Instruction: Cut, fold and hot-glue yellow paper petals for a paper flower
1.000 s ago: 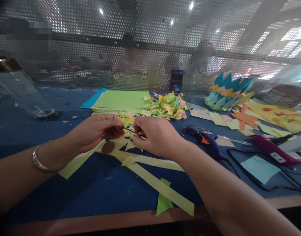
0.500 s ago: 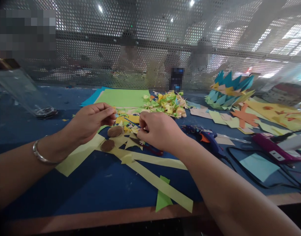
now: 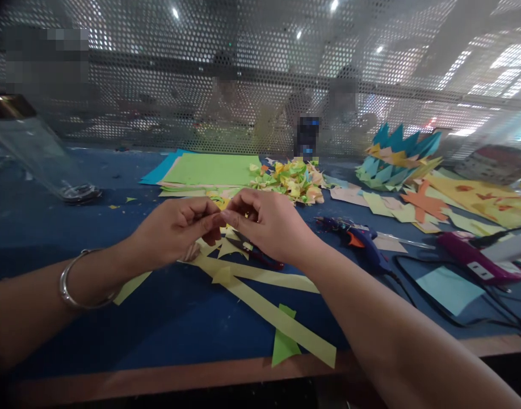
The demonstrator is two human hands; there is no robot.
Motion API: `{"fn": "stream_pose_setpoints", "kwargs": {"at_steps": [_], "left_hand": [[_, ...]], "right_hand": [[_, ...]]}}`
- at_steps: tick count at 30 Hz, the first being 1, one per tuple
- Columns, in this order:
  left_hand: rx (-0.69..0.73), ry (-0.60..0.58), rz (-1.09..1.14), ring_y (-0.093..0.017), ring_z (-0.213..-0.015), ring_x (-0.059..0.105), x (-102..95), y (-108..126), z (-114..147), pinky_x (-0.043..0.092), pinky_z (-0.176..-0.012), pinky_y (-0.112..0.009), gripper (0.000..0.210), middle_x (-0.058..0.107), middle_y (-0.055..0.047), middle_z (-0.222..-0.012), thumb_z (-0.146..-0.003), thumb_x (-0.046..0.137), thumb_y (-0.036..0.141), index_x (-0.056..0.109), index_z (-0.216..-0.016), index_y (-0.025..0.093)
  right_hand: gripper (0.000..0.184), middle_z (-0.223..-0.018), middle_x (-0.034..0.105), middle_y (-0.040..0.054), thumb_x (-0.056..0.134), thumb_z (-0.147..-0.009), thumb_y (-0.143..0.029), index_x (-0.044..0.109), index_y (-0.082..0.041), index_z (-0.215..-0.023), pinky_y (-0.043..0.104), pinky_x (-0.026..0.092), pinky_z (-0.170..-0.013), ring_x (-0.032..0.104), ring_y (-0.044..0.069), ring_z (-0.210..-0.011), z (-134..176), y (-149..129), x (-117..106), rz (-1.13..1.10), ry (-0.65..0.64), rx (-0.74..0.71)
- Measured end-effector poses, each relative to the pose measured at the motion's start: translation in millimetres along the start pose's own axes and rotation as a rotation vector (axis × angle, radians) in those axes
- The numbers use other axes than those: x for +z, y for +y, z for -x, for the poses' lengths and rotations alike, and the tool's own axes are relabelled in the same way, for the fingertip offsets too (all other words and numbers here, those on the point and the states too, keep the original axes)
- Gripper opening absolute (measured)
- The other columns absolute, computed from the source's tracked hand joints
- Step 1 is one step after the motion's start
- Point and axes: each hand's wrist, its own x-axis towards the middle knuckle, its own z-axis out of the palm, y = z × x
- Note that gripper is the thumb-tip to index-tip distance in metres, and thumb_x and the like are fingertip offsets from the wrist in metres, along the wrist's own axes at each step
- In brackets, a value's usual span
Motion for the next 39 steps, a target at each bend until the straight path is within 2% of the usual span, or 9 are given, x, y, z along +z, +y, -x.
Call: {"fn": "stream_pose_setpoints", "kwargs": {"at_steps": [6,12,16,21,25,27,33,36,39], "left_hand": [[0.005,0.029,-0.045,-0.014,-0.067,0.069,4.9,2,3,0.049,-0.062,-0.024,0.03,0.071,-0.001,-0.072,-0.095,0.055,0.042,0.064,-0.08,0.018],[-0.016,0.042,0.046,-0.015,-0.068,0.068,6.1,-1,2,0.051,-0.064,-0.026,0.029,0.071,-0.003,-0.075,-0.092,0.058,0.045,0.065,-0.083,0.018],[-0.102,-0.138,-0.033,-0.013,-0.06,0.06,-2.0,1,0,0.042,-0.055,-0.025,0.028,0.067,-0.001,-0.069,-0.087,0.063,0.044,0.065,-0.078,0.018],[-0.097,-0.426,-0.235,-0.014,-0.061,0.056,-9.5,11,5,0.038,-0.054,-0.025,0.032,0.067,-0.002,-0.079,-0.075,0.075,0.046,0.071,-0.092,0.019],[-0.038,-0.523,-0.349,-0.015,-0.07,0.058,-8.2,15,8,0.042,-0.06,-0.026,0.017,0.067,-0.005,-0.09,-0.078,0.07,0.033,0.072,-0.087,0.019],[-0.034,-0.447,-0.317,-0.015,-0.073,0.06,-7.9,15,7,0.044,-0.063,-0.026,0.011,0.068,-0.004,-0.091,-0.08,0.065,0.027,0.071,-0.086,0.019],[-0.06,-0.031,-0.071,-0.015,-0.071,0.062,-9.0,10,2,0.047,-0.068,-0.026,0.006,0.068,-0.001,-0.077,-0.081,0.065,0.026,0.065,-0.082,0.02],[-0.039,0.064,-0.072,-0.014,-0.069,0.062,-8.0,4,1,0.047,-0.067,-0.026,0.005,0.07,-0.001,-0.076,-0.079,0.068,0.024,0.067,-0.077,0.02],[-0.039,0.088,-0.088,-0.015,-0.066,0.062,-7.2,-3,0,0.047,-0.063,-0.027,0.002,0.07,-0.001,-0.074,-0.078,0.069,0.023,0.068,-0.078,0.021]], "right_hand": [[0.021,-0.071,0.058,-0.0004,0.057,-0.095,-0.035,0.061,-0.018,-0.083,0.026,0.033,-0.052,0.046,0.01,-0.056,1,2,0,-0.083,-0.008,0.015],[0.019,-0.064,0.051,-0.0031,0.057,-0.095,-0.03,0.058,-0.018,-0.08,0.026,0.032,-0.055,0.043,0.01,-0.057,1,-1,0,0.076,0.027,-0.054],[0.017,-0.066,0.05,-0.0036,0.056,-0.095,-0.026,0.057,-0.017,-0.08,0.026,0.032,-0.056,0.042,0.01,-0.058,1,-3,1,0.168,0.016,-0.086],[0.018,-0.063,0.049,-0.0043,0.057,-0.094,-0.027,0.057,-0.017,-0.08,0.026,0.031,-0.056,0.042,0.009,-0.057,1,2,-4,0.219,0.042,-0.063],[0.018,-0.062,0.05,-0.0046,0.059,-0.094,-0.028,0.058,-0.017,-0.079,0.026,0.03,-0.055,0.042,0.009,-0.056,0,3,-6,0.23,0.027,-0.068],[0.019,-0.063,0.05,-0.0044,0.059,-0.094,-0.028,0.058,-0.017,-0.078,0.025,0.031,-0.056,0.041,0.009,-0.056,0,2,-6,0.219,0.03,-0.079],[0.017,-0.069,0.055,-0.0027,0.058,-0.096,-0.026,0.059,-0.017,-0.082,0.025,0.033,-0.058,0.043,0.009,-0.058,2,-2,-6,0.184,0.126,-0.179],[0.018,-0.072,0.056,-0.001,0.056,-0.097,-0.027,0.058,-0.018,-0.082,0.026,0.035,-0.061,0.045,0.01,-0.061,4,-4,-6,0.199,0.181,-0.209],[0.017,-0.074,0.057,0.0004,0.055,-0.097,-0.027,0.057,-0.018,-0.083,0.026,0.035,-0.061,0.047,0.012,-0.063,4,-4,-6,0.221,0.218,-0.221]]}}
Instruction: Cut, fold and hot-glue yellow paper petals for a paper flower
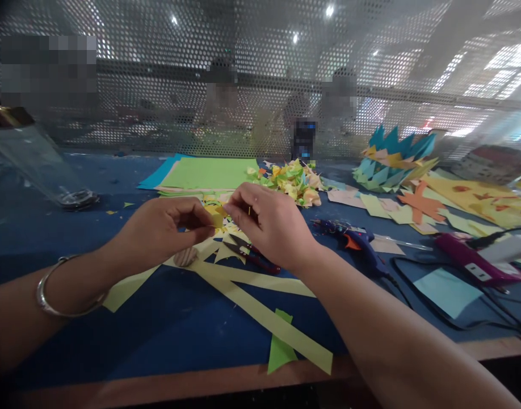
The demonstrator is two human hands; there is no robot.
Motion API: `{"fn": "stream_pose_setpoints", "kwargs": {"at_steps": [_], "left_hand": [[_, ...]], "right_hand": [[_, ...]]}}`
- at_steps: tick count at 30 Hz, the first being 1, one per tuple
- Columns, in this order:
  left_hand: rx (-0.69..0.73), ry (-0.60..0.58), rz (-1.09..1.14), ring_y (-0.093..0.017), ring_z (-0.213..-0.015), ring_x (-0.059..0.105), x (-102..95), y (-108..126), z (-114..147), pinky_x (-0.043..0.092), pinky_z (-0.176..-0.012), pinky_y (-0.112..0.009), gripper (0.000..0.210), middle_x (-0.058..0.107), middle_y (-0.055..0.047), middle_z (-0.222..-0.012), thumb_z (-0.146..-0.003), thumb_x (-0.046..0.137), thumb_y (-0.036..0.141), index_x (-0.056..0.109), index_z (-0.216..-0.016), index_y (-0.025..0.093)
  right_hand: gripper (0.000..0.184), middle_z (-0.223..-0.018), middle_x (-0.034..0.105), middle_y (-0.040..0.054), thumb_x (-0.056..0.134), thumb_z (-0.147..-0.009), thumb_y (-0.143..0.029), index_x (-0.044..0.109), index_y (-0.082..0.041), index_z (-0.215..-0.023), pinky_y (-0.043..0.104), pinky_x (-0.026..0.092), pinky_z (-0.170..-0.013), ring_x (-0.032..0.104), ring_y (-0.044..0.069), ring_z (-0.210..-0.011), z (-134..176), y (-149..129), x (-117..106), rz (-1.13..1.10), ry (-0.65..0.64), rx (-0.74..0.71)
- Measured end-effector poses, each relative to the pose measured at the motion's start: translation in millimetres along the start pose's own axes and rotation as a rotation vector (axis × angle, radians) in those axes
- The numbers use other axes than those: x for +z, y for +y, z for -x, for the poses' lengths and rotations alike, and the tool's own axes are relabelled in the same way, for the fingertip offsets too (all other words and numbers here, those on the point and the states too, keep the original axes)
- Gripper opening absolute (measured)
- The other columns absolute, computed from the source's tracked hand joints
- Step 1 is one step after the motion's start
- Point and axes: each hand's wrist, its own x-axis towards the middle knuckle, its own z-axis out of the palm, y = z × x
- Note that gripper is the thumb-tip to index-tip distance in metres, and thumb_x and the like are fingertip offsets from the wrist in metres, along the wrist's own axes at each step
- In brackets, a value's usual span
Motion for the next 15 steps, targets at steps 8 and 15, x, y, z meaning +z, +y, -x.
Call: {"fn": "stream_pose_setpoints", "kwargs": {"at_steps": [8,15], "left_hand": [[-0.06,-0.045,0.371,-0.018,-0.082,0.067,1.1,8,1,0.053,-0.077,-0.031,0.01,0.071,-0.004,-0.085,-0.079,0.073,0.028,0.069,-0.083,0.019],[-0.171,-0.017,0.625,-0.013,-0.076,0.066,4.0,10,1,0.051,-0.067,-0.024,0.023,0.066,0.001,-0.081,-0.078,0.077,0.023,0.058,-0.089,0.019]], "right_hand": [[0.016,-0.076,0.058,0.0013,0.055,-0.097,-0.026,0.059,-0.018,-0.084,0.027,0.036,-0.064,0.051,0.014,-0.07,0,4,4,0.076,-0.111,-0.053],[0.016,-0.079,0.061,0.0024,0.053,-0.098,-0.026,0.059,-0.018,-0.086,0.027,0.038,-0.067,0.053,0.014,-0.072,1,1,4,0.062,-0.113,-0.087]]}}
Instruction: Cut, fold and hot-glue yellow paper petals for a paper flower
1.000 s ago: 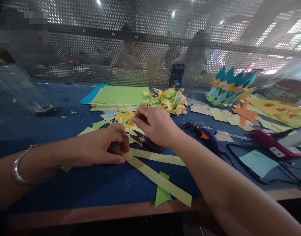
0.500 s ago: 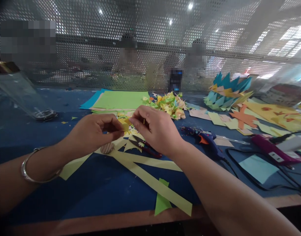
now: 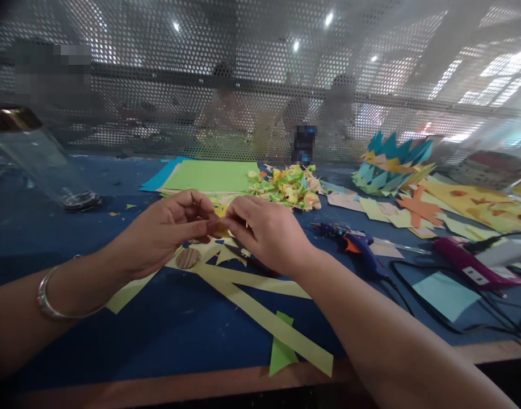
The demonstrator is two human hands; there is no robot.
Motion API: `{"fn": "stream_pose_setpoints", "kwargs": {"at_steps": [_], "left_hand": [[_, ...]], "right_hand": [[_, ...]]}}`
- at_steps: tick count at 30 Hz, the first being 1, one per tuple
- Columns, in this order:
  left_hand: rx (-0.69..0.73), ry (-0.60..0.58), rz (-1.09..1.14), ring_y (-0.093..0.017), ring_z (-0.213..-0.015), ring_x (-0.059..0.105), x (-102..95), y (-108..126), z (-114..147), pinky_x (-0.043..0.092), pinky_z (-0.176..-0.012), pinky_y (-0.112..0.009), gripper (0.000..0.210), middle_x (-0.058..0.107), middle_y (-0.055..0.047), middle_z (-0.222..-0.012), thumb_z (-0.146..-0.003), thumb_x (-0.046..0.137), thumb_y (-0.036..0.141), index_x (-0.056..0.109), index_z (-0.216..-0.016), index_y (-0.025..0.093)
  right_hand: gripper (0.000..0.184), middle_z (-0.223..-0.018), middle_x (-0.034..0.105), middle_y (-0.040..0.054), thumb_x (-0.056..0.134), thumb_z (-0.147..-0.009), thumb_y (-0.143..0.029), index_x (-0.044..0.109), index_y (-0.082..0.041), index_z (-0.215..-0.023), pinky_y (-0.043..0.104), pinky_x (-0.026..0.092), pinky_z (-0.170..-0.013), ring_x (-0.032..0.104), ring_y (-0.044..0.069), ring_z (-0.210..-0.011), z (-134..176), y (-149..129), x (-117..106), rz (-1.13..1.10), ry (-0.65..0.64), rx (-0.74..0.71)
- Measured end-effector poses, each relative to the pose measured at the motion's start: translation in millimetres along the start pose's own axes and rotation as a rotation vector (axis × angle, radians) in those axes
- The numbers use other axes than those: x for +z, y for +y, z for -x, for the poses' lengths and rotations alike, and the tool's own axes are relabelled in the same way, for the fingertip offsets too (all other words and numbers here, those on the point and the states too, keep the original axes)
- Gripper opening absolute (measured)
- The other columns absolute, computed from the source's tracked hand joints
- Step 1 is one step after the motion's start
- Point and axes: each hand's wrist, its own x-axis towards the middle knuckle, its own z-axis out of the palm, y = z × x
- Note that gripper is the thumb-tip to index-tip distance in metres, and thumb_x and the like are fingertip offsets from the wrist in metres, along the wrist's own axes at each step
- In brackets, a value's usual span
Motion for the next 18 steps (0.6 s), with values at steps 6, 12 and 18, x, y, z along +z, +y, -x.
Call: {"fn": "stream_pose_setpoints", "kwargs": {"at_steps": [6,12,18], "left_hand": [[-0.067,0.005,0.013,-0.012,-0.072,0.065,0.3,0.0,-0.7,0.051,-0.065,-0.024,0.029,0.065,0.001,-0.081,-0.077,0.076,0.016,0.055,-0.097,0.02],[-0.077,-0.011,0.02,-0.012,-0.075,0.064,-4.0,-3.7,-3.4,0.051,-0.069,-0.025,0.028,0.065,0.0,-0.081,-0.075,0.075,0.015,0.057,-0.096,0.019],[-0.08,-0.012,0.007,-0.013,-0.078,0.064,-4.1,-3.9,-2.7,0.05,-0.074,-0.027,0.025,0.065,0.0,-0.082,-0.075,0.073,0.011,0.057,-0.092,0.019]], "right_hand": [[0.018,-0.079,0.061,0.0028,0.053,-0.099,-0.029,0.059,-0.018,-0.086,0.026,0.038,-0.066,0.053,0.014,-0.072,-1.4,0.3,1.9,0.0,-0.031,-0.027],[0.019,-0.082,0.063,0.0035,0.051,-0.101,-0.03,0.06,-0.019,-0.088,0.027,0.04,-0.068,0.055,0.015,-0.075,-0.6,0.8,2.1,-0.011,-0.07,-0.024],[0.017,-0.081,0.062,0.0031,0.053,-0.1,-0.028,0.06,-0.018,-0.088,0.027,0.04,-0.068,0.054,0.014,-0.074,-0.4,0.3,2.2,-0.034,-0.079,-0.029]]}}
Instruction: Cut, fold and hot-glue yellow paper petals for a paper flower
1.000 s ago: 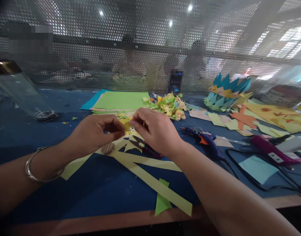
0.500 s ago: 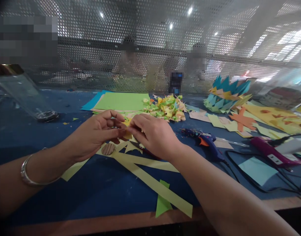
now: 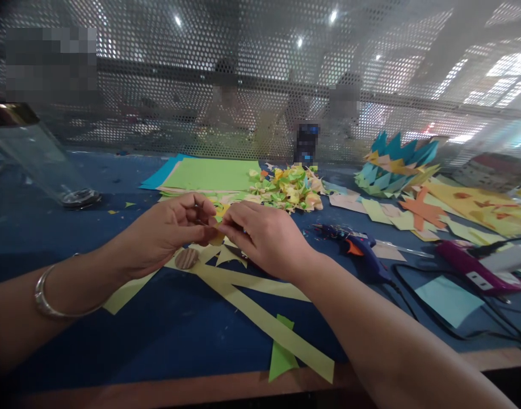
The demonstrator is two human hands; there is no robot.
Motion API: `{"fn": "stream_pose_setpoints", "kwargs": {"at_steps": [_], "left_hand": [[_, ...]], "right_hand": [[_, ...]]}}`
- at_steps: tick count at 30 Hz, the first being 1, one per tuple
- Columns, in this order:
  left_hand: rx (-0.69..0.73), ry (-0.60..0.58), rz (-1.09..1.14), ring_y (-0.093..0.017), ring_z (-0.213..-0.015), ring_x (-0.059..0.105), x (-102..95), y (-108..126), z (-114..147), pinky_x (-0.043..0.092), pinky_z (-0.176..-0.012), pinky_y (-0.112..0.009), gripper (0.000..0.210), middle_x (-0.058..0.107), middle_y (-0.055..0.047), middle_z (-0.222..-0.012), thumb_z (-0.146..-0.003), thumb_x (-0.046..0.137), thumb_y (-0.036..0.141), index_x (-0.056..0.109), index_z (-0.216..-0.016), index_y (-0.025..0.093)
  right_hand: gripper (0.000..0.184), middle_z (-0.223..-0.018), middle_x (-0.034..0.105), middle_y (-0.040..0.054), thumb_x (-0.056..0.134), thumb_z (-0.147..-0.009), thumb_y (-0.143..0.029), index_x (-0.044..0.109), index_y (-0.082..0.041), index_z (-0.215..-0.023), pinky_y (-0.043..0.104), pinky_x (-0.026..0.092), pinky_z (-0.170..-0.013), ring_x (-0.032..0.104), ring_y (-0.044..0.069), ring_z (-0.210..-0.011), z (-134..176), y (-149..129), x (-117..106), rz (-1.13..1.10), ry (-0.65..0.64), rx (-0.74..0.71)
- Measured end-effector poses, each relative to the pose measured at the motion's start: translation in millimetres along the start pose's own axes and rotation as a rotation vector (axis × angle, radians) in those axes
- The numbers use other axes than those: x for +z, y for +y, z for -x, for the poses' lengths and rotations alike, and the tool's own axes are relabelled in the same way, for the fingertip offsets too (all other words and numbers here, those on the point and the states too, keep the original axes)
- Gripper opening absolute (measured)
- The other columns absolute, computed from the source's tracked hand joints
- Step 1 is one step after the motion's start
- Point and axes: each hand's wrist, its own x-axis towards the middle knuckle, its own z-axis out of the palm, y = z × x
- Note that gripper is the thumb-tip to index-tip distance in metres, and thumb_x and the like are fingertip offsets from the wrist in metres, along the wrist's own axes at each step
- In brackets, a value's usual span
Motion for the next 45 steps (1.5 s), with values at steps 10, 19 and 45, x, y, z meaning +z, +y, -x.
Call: {"fn": "stream_pose_setpoints", "kwargs": {"at_steps": [10,19,45], "left_hand": [[0.08,0.006,0.1,-0.008,-0.068,0.058,-3.0,2.5,-2.1,0.044,-0.062,-0.023,0.024,0.058,0.004,-0.079,-0.072,0.074,0.011,0.056,-0.085,0.019],[0.096,-0.052,0.158,-0.008,-0.074,0.058,-1.6,3.5,-1.5,0.045,-0.067,-0.021,0.024,0.06,0.004,-0.081,-0.074,0.074,0.008,0.055,-0.085,0.019],[0.186,-0.032,0.104,-0.01,-0.079,0.062,2.0,-1.5,1.9,0.052,-0.075,-0.023,0.03,0.064,0.002,-0.085,-0.078,0.073,0.01,0.055,-0.101,0.02]], "right_hand": [[0.017,-0.077,0.06,0.001,0.056,-0.097,-0.031,0.063,-0.019,-0.089,0.027,0.039,-0.062,0.048,0.012,-0.065,0.5,-2.6,-0.7,-0.177,0.095,0.133],[0.017,-0.079,0.062,0.0007,0.059,-0.096,-0.033,0.065,-0.018,-0.093,0.025,0.039,-0.056,0.049,0.01,-0.063,1.7,-2.2,0.7,-0.286,0.087,0.199],[0.01,-0.071,0.058,-0.0027,0.061,-0.092,-0.025,0.061,-0.017,-0.085,0.019,0.039,-0.05,0.049,0.006,-0.056,0.3,-5.1,3.0,-0.288,0.136,0.195]]}}
